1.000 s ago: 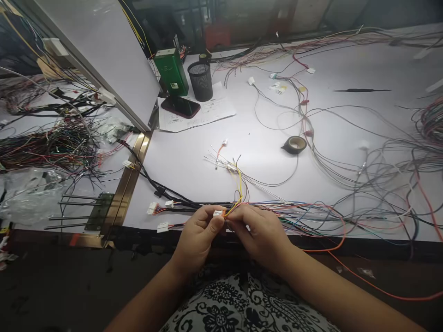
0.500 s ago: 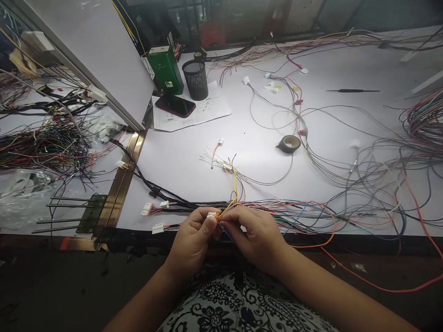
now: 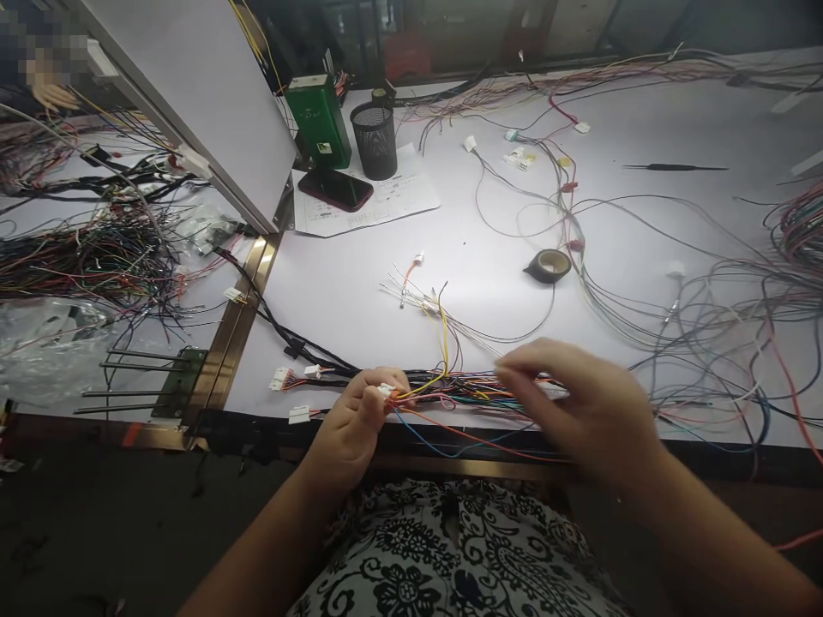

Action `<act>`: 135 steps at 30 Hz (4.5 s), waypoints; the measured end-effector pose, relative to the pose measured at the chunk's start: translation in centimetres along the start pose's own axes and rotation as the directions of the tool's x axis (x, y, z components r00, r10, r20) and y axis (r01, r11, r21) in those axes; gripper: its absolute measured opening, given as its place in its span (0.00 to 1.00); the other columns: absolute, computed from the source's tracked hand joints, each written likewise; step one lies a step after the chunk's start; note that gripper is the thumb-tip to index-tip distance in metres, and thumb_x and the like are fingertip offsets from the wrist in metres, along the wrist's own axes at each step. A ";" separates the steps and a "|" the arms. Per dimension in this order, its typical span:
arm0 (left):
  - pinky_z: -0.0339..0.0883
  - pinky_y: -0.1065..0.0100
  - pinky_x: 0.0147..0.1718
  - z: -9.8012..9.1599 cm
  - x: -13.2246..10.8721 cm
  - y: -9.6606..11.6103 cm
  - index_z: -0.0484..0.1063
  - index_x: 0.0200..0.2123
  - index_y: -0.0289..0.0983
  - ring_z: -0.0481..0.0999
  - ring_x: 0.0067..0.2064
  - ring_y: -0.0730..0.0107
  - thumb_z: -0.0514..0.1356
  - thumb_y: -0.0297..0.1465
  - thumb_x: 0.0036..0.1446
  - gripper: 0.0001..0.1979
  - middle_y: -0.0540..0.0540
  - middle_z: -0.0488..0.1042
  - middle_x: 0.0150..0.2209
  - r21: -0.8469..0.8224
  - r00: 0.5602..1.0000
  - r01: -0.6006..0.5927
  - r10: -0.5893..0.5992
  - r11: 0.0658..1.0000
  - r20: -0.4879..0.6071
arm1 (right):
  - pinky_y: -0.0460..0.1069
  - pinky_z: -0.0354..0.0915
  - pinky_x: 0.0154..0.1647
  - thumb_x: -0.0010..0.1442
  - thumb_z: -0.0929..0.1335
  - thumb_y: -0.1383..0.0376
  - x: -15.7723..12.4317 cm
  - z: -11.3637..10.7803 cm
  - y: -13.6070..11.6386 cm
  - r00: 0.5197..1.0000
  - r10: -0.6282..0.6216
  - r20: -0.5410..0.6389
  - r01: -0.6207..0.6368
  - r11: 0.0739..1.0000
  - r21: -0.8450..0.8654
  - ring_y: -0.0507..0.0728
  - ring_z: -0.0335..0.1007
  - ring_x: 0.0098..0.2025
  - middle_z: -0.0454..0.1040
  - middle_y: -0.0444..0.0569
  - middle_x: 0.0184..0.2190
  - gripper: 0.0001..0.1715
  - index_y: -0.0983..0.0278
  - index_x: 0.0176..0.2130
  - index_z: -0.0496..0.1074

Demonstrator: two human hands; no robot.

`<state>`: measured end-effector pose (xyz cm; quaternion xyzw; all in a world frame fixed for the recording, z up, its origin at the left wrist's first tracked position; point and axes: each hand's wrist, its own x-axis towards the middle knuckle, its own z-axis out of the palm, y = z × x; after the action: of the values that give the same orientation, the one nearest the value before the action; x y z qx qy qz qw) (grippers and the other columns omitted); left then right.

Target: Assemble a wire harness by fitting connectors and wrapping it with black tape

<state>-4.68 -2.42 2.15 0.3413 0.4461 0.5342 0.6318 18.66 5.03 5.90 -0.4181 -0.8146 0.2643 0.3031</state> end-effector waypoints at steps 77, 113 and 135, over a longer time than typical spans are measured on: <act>0.70 0.65 0.33 1.3 3.3 -1.0 0.60 0.29 0.41 0.73 0.27 0.71 0.56 0.20 0.48 0.11 0.48 0.75 0.28 0.351 0.625 -0.697 0.290 0.626 0.724 | 0.44 0.56 0.23 0.59 0.63 0.63 5.1 -0.5 3.2 0.417 0.200 0.887 -0.411 0.912 -0.013 0.51 0.61 0.26 0.69 0.42 0.25 0.07 0.62 0.33 0.69; 0.65 0.63 0.38 2.1 4.3 -1.9 0.67 0.35 0.39 0.71 0.37 0.65 0.55 0.26 0.60 0.03 0.48 0.71 0.34 0.883 0.956 -0.265 0.224 0.388 0.189 | 0.45 0.59 0.29 0.60 0.65 0.63 5.8 -1.9 4.3 0.494 0.312 0.811 -0.433 0.898 -0.081 0.53 0.66 0.30 0.74 0.44 0.30 0.11 0.61 0.41 0.74; 0.66 0.60 0.42 1.6 3.8 -2.6 0.67 0.34 0.39 0.72 0.41 0.64 0.54 0.19 0.56 0.09 0.46 0.73 0.37 0.846 0.894 -0.412 0.329 0.339 0.304 | 0.45 0.57 0.30 0.57 0.63 0.63 5.1 -0.3 3.7 0.511 0.295 0.807 -0.495 0.869 -0.004 0.52 0.61 0.30 0.69 0.44 0.28 0.08 0.63 0.32 0.69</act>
<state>-2.07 0.83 -0.40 0.7348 0.5448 0.3305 0.2325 18.44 11.28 5.00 -0.3965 -0.7086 0.5735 -0.1085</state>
